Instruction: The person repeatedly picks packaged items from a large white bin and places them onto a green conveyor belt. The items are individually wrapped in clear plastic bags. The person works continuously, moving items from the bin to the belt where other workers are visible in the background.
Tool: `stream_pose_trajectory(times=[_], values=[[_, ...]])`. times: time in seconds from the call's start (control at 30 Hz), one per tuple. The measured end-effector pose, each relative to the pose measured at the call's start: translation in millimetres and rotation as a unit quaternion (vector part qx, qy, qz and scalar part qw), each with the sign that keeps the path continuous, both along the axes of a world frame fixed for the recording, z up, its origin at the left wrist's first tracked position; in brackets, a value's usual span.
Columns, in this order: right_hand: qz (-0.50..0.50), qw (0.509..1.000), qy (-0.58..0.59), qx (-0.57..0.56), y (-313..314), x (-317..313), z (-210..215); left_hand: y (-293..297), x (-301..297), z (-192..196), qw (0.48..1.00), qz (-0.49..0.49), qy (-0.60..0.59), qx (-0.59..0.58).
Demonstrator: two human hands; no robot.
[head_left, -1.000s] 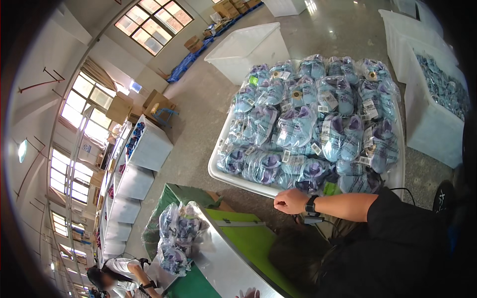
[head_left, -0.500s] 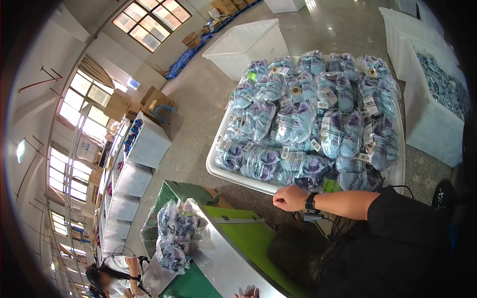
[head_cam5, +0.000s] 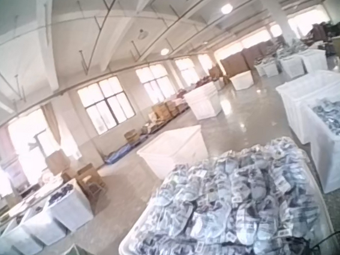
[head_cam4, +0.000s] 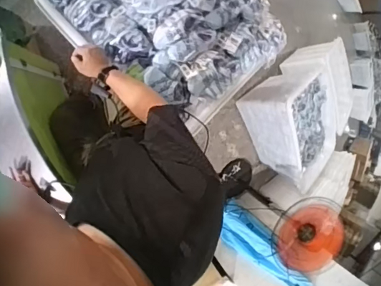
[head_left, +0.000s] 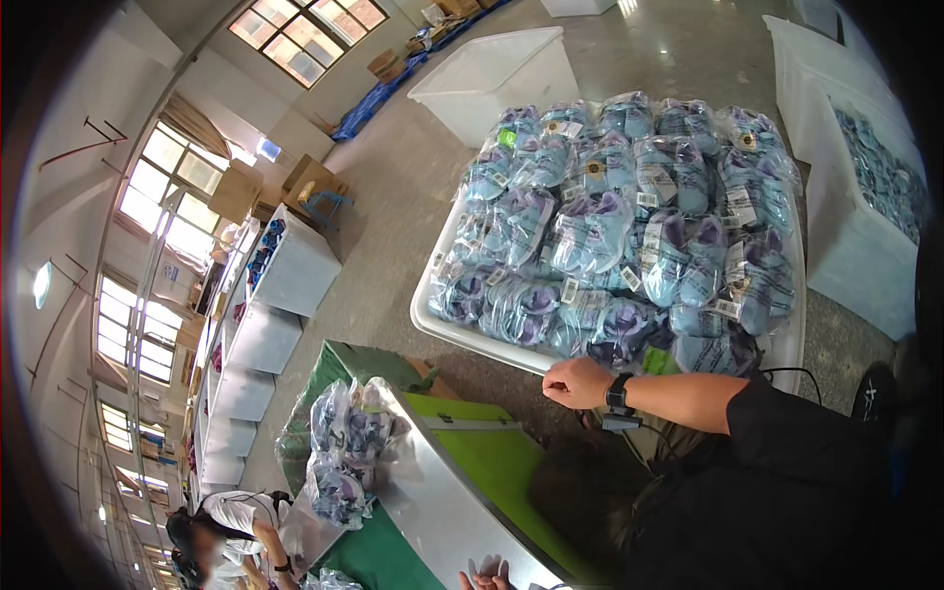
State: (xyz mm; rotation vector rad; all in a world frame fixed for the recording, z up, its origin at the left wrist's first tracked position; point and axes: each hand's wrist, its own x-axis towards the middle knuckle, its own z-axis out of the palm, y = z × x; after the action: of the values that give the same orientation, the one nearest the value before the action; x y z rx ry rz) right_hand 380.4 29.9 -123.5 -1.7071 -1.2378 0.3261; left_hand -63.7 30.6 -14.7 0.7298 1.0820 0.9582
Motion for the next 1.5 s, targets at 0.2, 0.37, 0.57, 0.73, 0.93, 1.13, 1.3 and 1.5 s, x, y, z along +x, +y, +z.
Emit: stream_pose_trajectory(times=[0.2, 0.37, 0.57, 0.73, 0.93, 1.13, 1.3, 1.5], values=[[0.004, 1.0, -0.005, -0.006, 0.1, 0.7, -0.2, 4.1, -2.0, 2.5, 0.999, 0.001, -0.044, -0.031], [0.002, 1.0, -0.017, 0.014, -0.3, 0.1, -0.2, 3.3, -0.2, 5.2, 0.999, -0.004, -0.045, -0.03], [0.002, 1.0, -0.014, 0.011, 0.9, 0.4, -1.7, 2.7, 2.1, 8.2, 0.999, -0.005, -0.032, -0.022], [0.005, 1.0, -0.015, 0.01, 0.8, 0.5, -1.3, 2.8, 1.3, 7.1, 0.999, -0.01, -0.037, -0.019], [0.004, 1.0, -0.017, 0.012, -0.2, 0.7, 0.5, 3.0, 0.0, 1.9, 0.998, 0.017, -0.052, -0.013], [-0.004, 1.0, -0.01, 0.026, 2.8, -1.6, -5.7, 6.5, -19.1, -14.4, 0.995, 0.024, -0.085, -0.042], [-0.019, 0.999, -0.021, 0.043, 5.6, -2.9, -11.8, 14.1, -9.8, -6.1, 0.994, 0.001, 0.067, -0.086], [0.009, 0.999, -0.025, -0.018, 3.0, -4.1, -8.4, 0.6, 10.8, 48.8, 0.894, -0.218, 0.367, 0.134]])
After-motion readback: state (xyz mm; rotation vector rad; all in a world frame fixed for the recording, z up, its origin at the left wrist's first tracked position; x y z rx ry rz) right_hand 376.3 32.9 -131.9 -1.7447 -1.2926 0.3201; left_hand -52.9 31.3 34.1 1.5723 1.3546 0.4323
